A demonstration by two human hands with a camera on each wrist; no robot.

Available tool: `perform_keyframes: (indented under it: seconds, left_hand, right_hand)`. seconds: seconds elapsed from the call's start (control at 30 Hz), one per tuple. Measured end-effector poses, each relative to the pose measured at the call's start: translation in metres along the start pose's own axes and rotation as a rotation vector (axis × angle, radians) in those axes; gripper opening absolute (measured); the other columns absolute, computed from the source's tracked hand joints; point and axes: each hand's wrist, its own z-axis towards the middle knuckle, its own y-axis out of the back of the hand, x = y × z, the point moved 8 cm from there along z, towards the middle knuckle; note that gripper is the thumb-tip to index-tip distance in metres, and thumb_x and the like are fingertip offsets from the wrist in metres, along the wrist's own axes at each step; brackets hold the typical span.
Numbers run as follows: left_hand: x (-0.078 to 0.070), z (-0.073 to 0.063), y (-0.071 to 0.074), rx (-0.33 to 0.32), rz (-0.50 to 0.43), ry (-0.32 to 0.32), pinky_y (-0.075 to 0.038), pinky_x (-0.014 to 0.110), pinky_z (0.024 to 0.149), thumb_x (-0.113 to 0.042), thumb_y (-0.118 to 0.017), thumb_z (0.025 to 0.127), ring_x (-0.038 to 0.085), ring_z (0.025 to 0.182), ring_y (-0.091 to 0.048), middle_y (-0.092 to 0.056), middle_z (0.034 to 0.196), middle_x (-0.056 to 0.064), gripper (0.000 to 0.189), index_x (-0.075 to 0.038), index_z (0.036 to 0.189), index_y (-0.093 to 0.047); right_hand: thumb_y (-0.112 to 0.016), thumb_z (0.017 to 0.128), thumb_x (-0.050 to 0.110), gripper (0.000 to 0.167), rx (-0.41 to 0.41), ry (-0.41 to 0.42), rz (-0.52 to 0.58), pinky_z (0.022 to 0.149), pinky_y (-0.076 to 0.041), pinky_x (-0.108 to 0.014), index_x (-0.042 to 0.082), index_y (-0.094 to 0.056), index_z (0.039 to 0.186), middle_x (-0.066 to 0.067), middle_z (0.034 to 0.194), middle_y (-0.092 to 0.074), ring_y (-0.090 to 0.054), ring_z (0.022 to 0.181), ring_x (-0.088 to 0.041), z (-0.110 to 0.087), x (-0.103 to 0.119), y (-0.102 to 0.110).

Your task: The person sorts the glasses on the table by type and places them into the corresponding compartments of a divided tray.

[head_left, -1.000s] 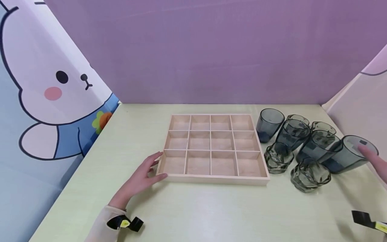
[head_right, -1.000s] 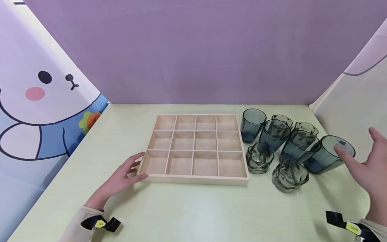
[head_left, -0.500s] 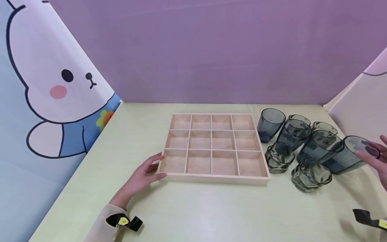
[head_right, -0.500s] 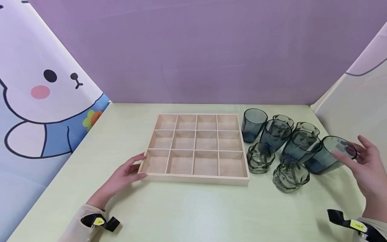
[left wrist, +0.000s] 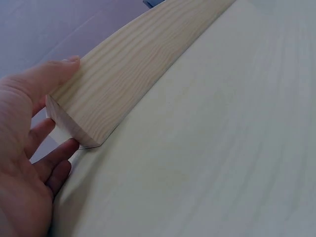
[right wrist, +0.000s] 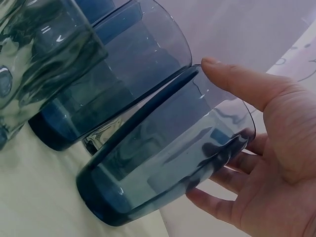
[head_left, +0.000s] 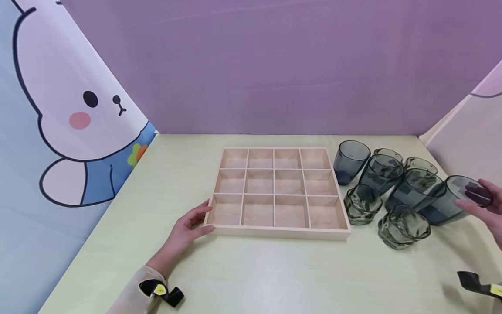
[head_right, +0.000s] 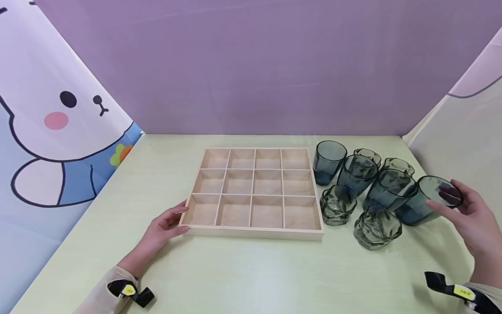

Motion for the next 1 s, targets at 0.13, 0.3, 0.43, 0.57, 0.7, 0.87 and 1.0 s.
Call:
perform_keyframes:
  seconds: [0.13,0.3,0.43,0.57,0.7,0.87,1.0]
  left_hand:
    - [-0.001,0.0,0.0,-0.01,-0.017,0.001,-0.043,0.018,0.096,0.003,-0.076,0.083,0.014,0.12,-0.054,-0.04,0.154,0.016,0.051,0.005,0.131,-0.059]
    - [-0.003,-0.002,0.001,-0.015,-0.015,-0.004,-0.044,0.018,0.094,0.003,-0.076,0.083,0.017,0.118,-0.055,-0.04,0.154,0.016,0.05,0.006,0.13,-0.059]
    - [-0.002,-0.004,0.004,-0.017,-0.005,0.0,-0.045,0.018,0.093,0.002,-0.076,0.083,0.015,0.117,-0.056,-0.04,0.154,0.017,0.05,0.006,0.13,-0.059]
    - [-0.002,-0.004,0.004,-0.02,-0.011,-0.016,-0.046,0.018,0.092,0.004,-0.075,0.083,0.012,0.114,-0.057,-0.04,0.153,0.017,0.05,0.007,0.13,-0.059]
    - [-0.002,-0.004,0.003,-0.034,-0.022,-0.033,-0.046,0.018,0.091,0.005,-0.075,0.082,0.008,0.111,-0.058,-0.042,0.152,0.018,0.049,0.008,0.128,-0.059]
    - [-0.003,-0.004,0.0,-0.048,-0.02,-0.049,-0.045,0.017,0.091,0.005,-0.076,0.082,0.007,0.109,-0.058,-0.043,0.15,0.021,0.047,0.007,0.126,-0.061]
    - [-0.003,-0.004,-0.001,-0.048,-0.018,-0.039,-0.045,0.017,0.092,0.004,-0.076,0.082,0.008,0.11,-0.058,-0.044,0.151,0.019,0.047,0.006,0.126,-0.061]
  right_hand:
    - [-0.063,0.087,-0.015,0.073,0.006,0.014,0.151,0.085,-0.037,-0.001,0.017,-0.04,0.149,0.021,0.118,-0.061,-0.056,0.103,0.012,-0.002,0.002,-0.003]
    - [-0.061,0.083,-0.023,0.068,-0.004,0.084,0.507,0.086,-0.044,-0.008,0.004,-0.045,0.144,0.003,0.121,-0.068,-0.064,0.105,-0.001,-0.007,0.007,-0.013]
    - [-0.056,0.082,-0.029,0.065,-0.031,0.133,0.618,0.087,-0.048,-0.013,-0.004,-0.046,0.141,-0.005,0.121,-0.07,-0.065,0.107,-0.009,-0.01,0.013,-0.02]
    - [-0.054,0.081,-0.031,0.06,-0.049,0.158,0.657,0.086,-0.049,-0.014,-0.004,-0.053,0.135,-0.007,0.118,-0.071,-0.066,0.105,-0.011,-0.014,0.035,-0.03]
    - [-0.058,0.082,-0.028,0.054,-0.053,0.18,0.681,0.087,-0.047,-0.013,-0.004,-0.057,0.13,-0.006,0.113,-0.073,-0.067,0.103,-0.01,-0.02,0.059,-0.039]
    - [-0.056,0.083,-0.028,0.054,-0.072,0.171,0.564,0.089,-0.042,-0.009,0.002,-0.061,0.128,0.001,0.111,-0.074,-0.066,0.101,-0.004,-0.021,0.063,-0.035]
    - [-0.058,0.082,-0.027,0.058,-0.079,0.117,0.481,0.09,-0.038,-0.007,0.005,-0.059,0.13,0.005,0.113,-0.072,-0.063,0.103,-0.002,-0.013,0.04,-0.021]
